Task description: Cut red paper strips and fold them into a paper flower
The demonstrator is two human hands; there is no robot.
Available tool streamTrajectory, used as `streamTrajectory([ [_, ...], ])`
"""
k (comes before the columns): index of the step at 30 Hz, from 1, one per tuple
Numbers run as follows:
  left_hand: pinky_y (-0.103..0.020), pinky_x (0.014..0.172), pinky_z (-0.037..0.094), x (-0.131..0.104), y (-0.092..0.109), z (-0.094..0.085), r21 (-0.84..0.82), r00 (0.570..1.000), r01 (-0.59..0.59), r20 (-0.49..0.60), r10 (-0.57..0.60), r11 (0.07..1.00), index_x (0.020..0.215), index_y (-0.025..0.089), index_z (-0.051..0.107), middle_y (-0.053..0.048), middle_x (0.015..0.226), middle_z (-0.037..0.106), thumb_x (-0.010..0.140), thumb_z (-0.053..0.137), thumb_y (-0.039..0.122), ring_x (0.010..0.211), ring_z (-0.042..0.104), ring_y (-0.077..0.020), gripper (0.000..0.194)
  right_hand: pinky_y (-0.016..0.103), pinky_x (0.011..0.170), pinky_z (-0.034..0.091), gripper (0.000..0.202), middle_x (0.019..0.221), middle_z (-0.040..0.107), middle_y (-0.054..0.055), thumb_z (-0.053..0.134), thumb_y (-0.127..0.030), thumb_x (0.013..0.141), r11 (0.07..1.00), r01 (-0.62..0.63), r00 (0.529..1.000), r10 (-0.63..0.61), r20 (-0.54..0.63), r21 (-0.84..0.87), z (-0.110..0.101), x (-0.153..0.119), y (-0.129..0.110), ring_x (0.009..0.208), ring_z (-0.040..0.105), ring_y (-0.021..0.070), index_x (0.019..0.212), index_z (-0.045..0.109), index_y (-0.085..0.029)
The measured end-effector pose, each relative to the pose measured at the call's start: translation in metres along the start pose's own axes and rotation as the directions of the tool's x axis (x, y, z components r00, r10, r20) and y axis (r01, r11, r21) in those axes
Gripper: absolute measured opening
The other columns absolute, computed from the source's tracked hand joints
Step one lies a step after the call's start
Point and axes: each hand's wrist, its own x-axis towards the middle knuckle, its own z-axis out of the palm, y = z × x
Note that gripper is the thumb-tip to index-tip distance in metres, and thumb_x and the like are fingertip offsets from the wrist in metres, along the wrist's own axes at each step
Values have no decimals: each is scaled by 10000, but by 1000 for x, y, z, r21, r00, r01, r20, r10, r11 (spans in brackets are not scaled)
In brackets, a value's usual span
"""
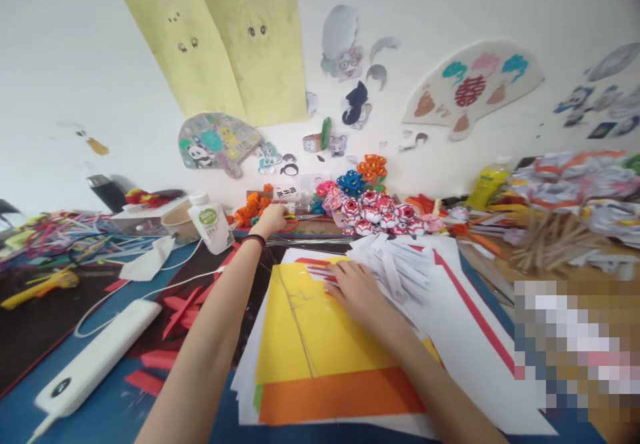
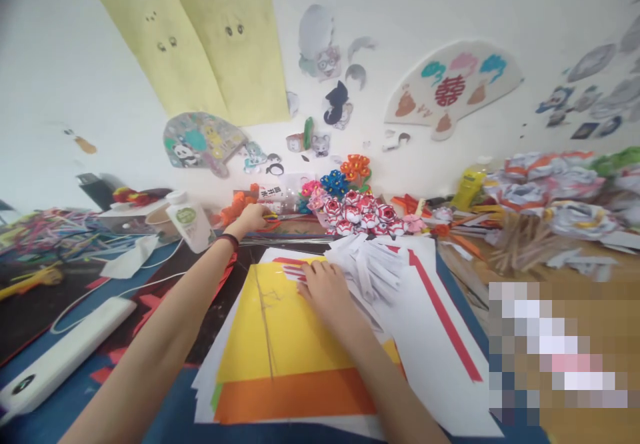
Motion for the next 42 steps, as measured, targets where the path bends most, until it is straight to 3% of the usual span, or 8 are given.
streamTrajectory([
  [7, -430, 912, 559, 33, 0, 36, 3, 991, -61, 115, 61, 998, 1245, 171, 600, -98, 1261, 616, 955, 607, 358, 1082, 633, -226, 345, 432, 940, 433, 330, 1191, 663, 122, 484, -304, 1001, 999, 5, 1000, -5, 5, -40, 6, 3, 2, 1122, 581, 295, 1275, 604, -161],
  [13, -448, 927, 552, 31, 10, 40, -73, 996, -87, -7, 87, 993, 1249, 153, 597, -106, 1255, 623, 953, 613, 356, 1087, 635, -229, 359, 421, 970, 425, 337, 1229, 657, 124, 503, -292, 993, 1000, -7, 999, 7, 36, -2, 2, 3, 3, 1165, 569, 293, 1287, 606, -162],
  [17, -345, 981, 507, -1, 8, 15, -140, 985, -123, -139, 103, 982, 1092, 142, 737, -123, 1074, 748, 884, 568, 95, 1051, 678, -230, 273, 425, 986, 423, 358, 1238, 652, 133, 510, -307, 990, 999, -15, 999, 13, 41, 40, -1, 2, 4, 1160, 573, 297, 1293, 607, -143],
  [23, -245, 887, 524, -91, 10, -20, -241, 946, -234, -279, 164, 942, 1053, 165, 765, -45, 1037, 783, 833, 462, 36, 965, 709, -171, 396, 374, 935, 436, 293, 1160, 671, 119, 495, -285, 987, 994, -1, 996, 10, -83, 108, 3, 2, 8, 1081, 594, 261, 1198, 657, -162],
  [28, -222, 808, 525, -154, 17, -10, -253, 914, -403, -159, 373, 880, 983, 207, 780, -17, 990, 789, 815, 547, 70, 889, 716, -161, 319, 360, 857, 413, 184, 1024, 691, 96, 539, -250, 944, 995, 64, 971, -46, -233, 73, -1, -3, -7, 996, 601, 252, 986, 699, -171],
  [33, -261, 833, 523, -167, 1, 8, -192, 938, -341, -142, 317, 920, 940, 207, 778, -35, 983, 781, 845, 528, 85, 912, 710, -188, 294, 316, 700, 360, 294, 651, 628, 3, 610, -302, 869, 977, 18, 999, -9, -42, 212, -3, -14, -46, 681, 574, 169, 596, 573, -200],
  [36, -314, 849, 524, -166, -12, 15, -162, 953, -269, -184, 239, 949, 964, 183, 765, -73, 1019, 766, 863, 482, 81, 942, 698, -225, 317, 324, 727, 360, 253, 673, 649, -2, 652, -324, 821, 970, -18, 998, 3, 61, 241, 5, -21, -64, 710, 588, 180, 615, 570, -203],
  [42, -313, 902, 522, -166, -19, 23, -149, 957, -255, -178, 228, 955, 961, 199, 758, -58, 1039, 753, 873, 464, 85, 971, 688, -214, 327, 339, 744, 381, 134, 782, 674, 24, 684, -305, 774, 971, -75, 996, 60, 71, 227, 16, -29, -72, 772, 604, 206, 727, 613, -201],
])
